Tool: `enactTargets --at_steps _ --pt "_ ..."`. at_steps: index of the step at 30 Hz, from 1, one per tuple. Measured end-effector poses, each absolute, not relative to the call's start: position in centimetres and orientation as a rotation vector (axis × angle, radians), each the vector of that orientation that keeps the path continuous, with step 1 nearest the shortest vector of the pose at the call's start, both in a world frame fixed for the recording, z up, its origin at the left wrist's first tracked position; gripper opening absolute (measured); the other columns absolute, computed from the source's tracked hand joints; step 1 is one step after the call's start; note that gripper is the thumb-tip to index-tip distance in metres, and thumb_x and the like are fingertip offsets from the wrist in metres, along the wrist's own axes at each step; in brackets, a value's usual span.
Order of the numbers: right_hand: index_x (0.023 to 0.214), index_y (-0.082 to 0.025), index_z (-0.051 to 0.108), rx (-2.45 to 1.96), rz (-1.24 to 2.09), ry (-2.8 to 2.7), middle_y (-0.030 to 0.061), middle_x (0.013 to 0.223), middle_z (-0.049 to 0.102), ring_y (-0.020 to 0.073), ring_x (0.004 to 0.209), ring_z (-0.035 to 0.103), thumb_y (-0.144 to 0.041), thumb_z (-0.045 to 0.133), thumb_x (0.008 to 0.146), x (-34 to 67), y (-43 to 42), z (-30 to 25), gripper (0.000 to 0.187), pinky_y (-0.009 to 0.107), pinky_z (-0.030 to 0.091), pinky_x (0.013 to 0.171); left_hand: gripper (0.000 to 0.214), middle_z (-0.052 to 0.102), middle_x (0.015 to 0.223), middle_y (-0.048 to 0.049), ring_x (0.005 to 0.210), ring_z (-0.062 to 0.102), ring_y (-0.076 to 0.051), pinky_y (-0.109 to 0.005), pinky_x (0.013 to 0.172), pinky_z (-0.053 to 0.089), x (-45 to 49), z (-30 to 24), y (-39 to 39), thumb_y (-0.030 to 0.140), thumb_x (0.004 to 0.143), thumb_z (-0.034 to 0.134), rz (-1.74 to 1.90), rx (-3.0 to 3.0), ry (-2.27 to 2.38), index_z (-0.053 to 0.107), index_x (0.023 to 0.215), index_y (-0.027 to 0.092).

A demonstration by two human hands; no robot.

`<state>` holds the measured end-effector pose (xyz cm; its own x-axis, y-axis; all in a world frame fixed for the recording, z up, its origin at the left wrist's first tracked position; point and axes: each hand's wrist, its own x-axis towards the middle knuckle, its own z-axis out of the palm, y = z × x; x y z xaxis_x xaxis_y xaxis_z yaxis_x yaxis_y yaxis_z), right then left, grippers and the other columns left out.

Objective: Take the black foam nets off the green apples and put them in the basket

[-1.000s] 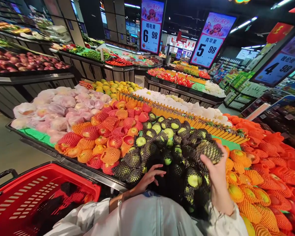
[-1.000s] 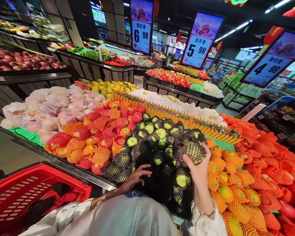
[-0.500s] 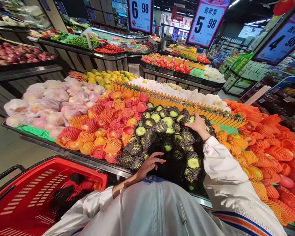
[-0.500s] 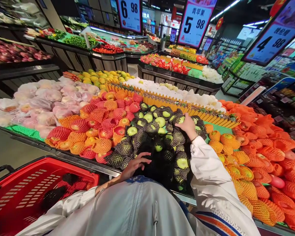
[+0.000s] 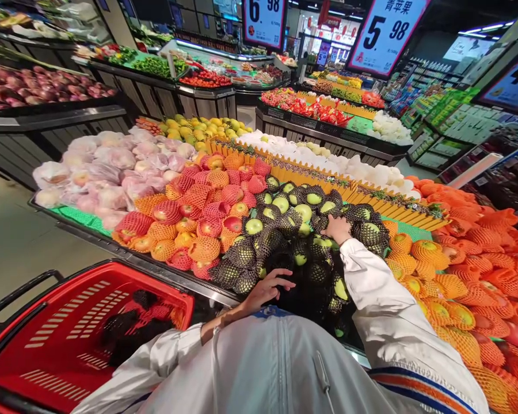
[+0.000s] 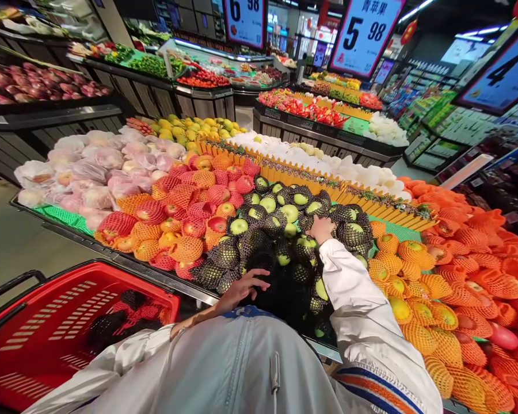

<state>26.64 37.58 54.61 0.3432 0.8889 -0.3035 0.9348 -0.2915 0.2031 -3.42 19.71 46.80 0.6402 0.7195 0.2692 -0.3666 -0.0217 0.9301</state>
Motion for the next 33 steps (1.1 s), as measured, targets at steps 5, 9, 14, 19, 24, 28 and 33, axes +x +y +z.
enactTargets --at_steps 5,9,14,19,24,28,33 --pt "0.15 -0.012 0.039 2.224 -0.241 1.644 0.0266 0.132 0.064 0.0369 0.12 0.064 -0.063 0.074 0.079 27.3 37.2 58.2 0.094 0.045 0.055 0.089 0.05 0.045 0.145 -0.0158 0.104 0.057 -0.021 -0.025 0.07 0.048 -3.6 46.9 19.8 0.056 0.098 0.048 0.909 1.329 0.333 0.071 0.127 0.023" --pt "0.129 -0.013 0.062 2.136 -0.144 1.741 0.0231 0.127 0.067 0.0364 0.116 0.066 -0.044 0.08 0.08 27.3 34.6 60.2 0.06 0.043 0.056 0.088 0.05 0.045 0.146 -0.0155 0.104 0.057 -0.02 -0.024 0.072 0.049 -3.3 46.9 20.0 0.056 0.098 0.048 0.883 1.324 0.327 0.071 0.127 0.022" --pt "0.109 -0.013 0.07 1.921 -0.119 1.871 0.0141 0.117 0.071 0.0257 0.108 0.069 -0.025 0.074 0.087 26.5 30.9 59.3 0.025 0.041 0.055 0.094 0.049 0.045 0.146 -0.0158 0.103 0.058 -0.02 -0.023 0.071 0.049 -2.8 46.8 20.1 0.055 0.097 0.051 0.848 1.324 0.29 0.071 0.127 0.022" --pt "0.113 -0.009 0.067 1.841 -0.045 1.981 0.0154 0.113 0.071 0.0234 0.107 0.069 -0.013 0.051 0.098 27.2 29.7 58.8 0.022 0.039 0.053 0.096 0.049 0.046 0.145 -0.0158 0.102 0.059 -0.019 -0.023 0.07 0.049 -3.0 46.5 20.1 0.056 0.098 0.051 0.845 1.324 0.287 0.072 0.126 0.023" --pt "0.13 -0.007 0.059 1.825 0.013 2.04 0.0233 0.119 0.069 0.0306 0.114 0.067 -0.005 0.052 0.09 28.1 30.1 58.7 0.041 0.035 0.051 0.093 0.05 0.045 0.146 -0.0161 0.103 0.059 -0.02 -0.023 0.07 0.05 -3.1 46.3 20.2 0.056 0.098 0.048 0.845 1.336 0.296 0.071 0.127 0.022" --pt "0.111 -0.009 0.07 1.787 -0.024 2.061 0.0209 0.115 0.071 0.031 0.109 0.068 -0.01 0.054 0.089 28.4 30.2 59.6 0.028 0.036 0.05 0.093 0.05 0.046 0.145 -0.0161 0.103 0.058 -0.02 -0.024 0.071 0.049 -3.0 46.3 20.2 0.056 0.098 0.048 0.846 1.332 0.3 0.071 0.127 0.022" --pt "0.102 -0.021 0.076 1.66 -0.255 2.041 0.0077 0.104 0.076 0.0227 0.1 0.071 -0.012 0.067 0.082 28.5 29.3 60.1 0.024 0.029 0.05 0.087 0.05 0.045 0.145 -0.0164 0.102 0.058 -0.02 -0.024 0.071 0.049 -3.0 46.4 20.1 0.056 0.098 0.049 0.837 1.316 0.313 0.071 0.126 0.021"
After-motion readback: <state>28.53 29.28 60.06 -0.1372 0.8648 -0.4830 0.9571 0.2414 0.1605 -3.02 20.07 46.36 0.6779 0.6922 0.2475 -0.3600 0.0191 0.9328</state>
